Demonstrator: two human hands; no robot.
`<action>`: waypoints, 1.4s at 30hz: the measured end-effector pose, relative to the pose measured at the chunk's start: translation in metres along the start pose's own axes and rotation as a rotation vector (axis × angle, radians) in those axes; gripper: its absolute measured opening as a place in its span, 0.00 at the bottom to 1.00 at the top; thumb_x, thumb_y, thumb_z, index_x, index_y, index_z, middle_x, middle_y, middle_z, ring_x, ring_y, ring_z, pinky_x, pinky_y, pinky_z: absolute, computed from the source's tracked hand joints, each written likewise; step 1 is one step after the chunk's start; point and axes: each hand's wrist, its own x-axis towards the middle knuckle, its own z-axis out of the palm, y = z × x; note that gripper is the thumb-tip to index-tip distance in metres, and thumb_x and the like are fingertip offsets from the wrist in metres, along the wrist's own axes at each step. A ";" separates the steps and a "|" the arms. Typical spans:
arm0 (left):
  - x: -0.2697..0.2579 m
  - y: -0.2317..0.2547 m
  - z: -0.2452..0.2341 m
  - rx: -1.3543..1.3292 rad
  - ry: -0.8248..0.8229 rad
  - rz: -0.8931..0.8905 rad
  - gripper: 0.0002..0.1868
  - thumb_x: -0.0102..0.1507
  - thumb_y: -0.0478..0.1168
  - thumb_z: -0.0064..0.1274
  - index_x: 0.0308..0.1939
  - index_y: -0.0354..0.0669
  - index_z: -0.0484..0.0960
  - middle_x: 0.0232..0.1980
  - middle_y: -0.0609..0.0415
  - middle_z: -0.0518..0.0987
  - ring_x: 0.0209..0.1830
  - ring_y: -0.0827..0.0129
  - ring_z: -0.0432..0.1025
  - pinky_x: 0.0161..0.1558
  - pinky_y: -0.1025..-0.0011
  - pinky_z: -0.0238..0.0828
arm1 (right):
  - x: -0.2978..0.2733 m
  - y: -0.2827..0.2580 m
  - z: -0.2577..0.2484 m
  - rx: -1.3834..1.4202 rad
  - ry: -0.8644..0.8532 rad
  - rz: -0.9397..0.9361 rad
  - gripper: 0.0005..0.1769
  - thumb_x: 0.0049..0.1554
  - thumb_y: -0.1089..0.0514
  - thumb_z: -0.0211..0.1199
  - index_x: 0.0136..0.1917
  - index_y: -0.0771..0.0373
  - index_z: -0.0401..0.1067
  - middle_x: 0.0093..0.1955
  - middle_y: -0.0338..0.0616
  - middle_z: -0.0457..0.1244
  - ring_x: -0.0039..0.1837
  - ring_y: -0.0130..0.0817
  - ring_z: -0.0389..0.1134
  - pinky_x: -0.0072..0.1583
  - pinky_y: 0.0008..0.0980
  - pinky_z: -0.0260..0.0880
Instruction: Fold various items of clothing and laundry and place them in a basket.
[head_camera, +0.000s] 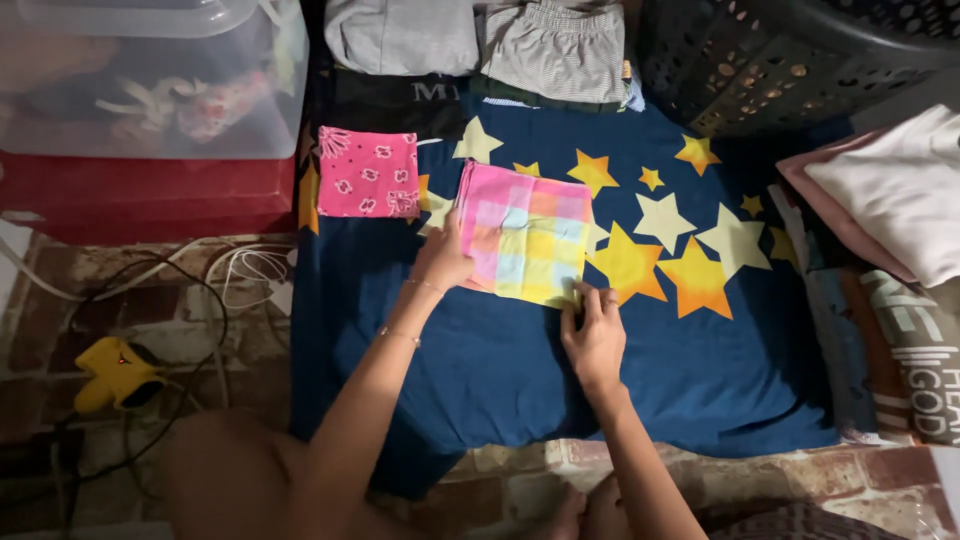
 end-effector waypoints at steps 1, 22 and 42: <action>-0.003 -0.008 0.003 0.002 -0.002 0.000 0.40 0.53 0.36 0.58 0.69 0.40 0.62 0.50 0.30 0.76 0.49 0.36 0.73 0.50 0.50 0.72 | -0.001 0.001 0.000 0.001 0.000 0.002 0.17 0.56 0.64 0.66 0.59 0.62 0.72 0.50 0.52 0.62 0.48 0.50 0.67 0.48 0.43 0.71; -0.051 -0.008 0.022 0.002 0.422 0.312 0.27 0.66 0.29 0.49 0.70 0.48 0.72 0.64 0.37 0.68 0.60 0.45 0.72 0.58 0.58 0.73 | 0.006 0.027 -0.013 -0.003 -0.208 -0.182 0.19 0.53 0.60 0.68 0.58 0.62 0.71 0.39 0.47 0.67 0.42 0.47 0.71 0.43 0.42 0.72; -0.066 0.021 0.020 0.405 0.610 0.045 0.13 0.64 0.46 0.51 0.39 0.37 0.76 0.45 0.42 0.76 0.47 0.48 0.70 0.46 0.54 0.69 | 0.167 0.163 0.135 -0.133 -0.241 0.147 0.20 0.70 0.47 0.55 0.53 0.66 0.75 0.54 0.61 0.69 0.60 0.63 0.67 0.66 0.54 0.66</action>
